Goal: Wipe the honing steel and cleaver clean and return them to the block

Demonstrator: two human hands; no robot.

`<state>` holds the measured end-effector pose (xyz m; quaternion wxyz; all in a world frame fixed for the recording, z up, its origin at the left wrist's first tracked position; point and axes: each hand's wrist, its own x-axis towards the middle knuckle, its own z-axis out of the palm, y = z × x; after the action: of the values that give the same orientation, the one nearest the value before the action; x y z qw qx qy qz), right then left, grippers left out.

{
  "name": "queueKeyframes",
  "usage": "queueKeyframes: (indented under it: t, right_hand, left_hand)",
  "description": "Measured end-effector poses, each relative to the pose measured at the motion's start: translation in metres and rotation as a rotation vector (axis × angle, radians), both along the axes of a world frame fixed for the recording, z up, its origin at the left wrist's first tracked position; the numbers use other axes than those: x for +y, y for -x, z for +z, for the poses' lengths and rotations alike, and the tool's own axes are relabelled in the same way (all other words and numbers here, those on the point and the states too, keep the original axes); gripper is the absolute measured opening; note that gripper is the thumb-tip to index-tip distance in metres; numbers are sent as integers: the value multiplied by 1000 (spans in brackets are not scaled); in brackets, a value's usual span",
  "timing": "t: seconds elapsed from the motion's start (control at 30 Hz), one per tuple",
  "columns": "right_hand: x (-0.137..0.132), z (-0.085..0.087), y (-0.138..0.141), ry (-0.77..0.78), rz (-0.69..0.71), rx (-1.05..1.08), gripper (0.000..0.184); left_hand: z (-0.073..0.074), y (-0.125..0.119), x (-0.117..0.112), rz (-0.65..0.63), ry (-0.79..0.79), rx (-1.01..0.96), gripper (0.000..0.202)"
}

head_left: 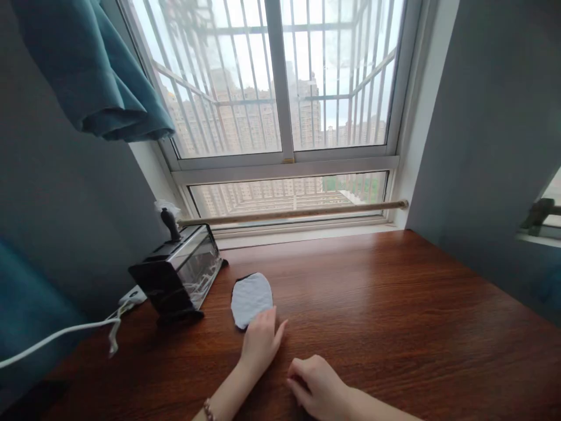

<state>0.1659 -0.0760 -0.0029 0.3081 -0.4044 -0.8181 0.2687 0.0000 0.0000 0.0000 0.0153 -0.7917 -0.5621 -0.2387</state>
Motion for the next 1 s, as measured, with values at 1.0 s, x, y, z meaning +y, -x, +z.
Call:
queueKeyframes:
  t: [1.0]
  right_hand:
    - [13,-8,-38,1,-201,-538,82]
  left_hand:
    - [21,9,9,-51,-194,-524,27]
